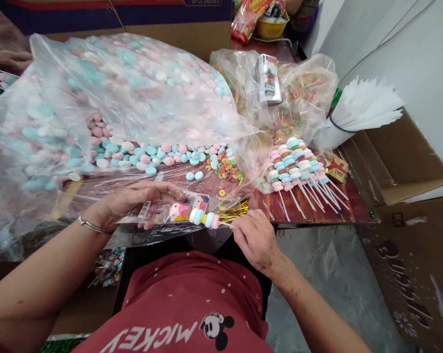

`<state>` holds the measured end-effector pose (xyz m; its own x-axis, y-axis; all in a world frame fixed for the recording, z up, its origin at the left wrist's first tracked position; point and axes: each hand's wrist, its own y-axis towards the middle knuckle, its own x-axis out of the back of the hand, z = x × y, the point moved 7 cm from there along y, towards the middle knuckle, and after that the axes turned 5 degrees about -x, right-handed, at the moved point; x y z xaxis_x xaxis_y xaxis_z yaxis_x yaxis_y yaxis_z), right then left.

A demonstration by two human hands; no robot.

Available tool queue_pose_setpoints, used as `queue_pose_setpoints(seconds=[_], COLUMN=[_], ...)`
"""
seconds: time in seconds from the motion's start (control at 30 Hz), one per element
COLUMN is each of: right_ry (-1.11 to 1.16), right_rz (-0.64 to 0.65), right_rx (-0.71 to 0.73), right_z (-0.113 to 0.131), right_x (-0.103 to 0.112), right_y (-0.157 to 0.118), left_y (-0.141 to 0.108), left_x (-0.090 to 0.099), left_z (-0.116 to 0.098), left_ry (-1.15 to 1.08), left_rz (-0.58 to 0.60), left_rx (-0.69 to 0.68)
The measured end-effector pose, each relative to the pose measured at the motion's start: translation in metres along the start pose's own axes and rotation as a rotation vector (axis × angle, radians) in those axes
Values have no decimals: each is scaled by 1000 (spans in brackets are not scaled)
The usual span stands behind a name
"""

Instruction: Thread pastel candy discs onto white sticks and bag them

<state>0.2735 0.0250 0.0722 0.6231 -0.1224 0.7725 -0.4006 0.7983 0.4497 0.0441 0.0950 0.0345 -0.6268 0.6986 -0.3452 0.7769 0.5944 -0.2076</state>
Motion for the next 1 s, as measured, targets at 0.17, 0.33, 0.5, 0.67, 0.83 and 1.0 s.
queue_pose_setpoints(seconds=[0.17,0.33,0.5,0.67,0.83,1.0], right_ry=[116,286,336,176,32,-19], right_rz=[-51,-78,-136,-215,-251,-247], right_rx=[-137,-303,-388,-307,-178,-161], right_z=[0,-2,-1,7,20,24], right_x=[-9,-19,-22,-17,-19,-25], right_y=[-12,-27,-34,-30,-26,-25], left_y=[11,19,23,25,25,27], left_x=[-17,-24,-35,-46,-48,-45], left_z=[-1,6,11,7,5,5], left_ry=[-305,-383,-353,-268,-218,-342], left_rz=[80,-30,-138,-310,-551,-692], left_rx=[-42,-48,-175,-303,-379,-461])
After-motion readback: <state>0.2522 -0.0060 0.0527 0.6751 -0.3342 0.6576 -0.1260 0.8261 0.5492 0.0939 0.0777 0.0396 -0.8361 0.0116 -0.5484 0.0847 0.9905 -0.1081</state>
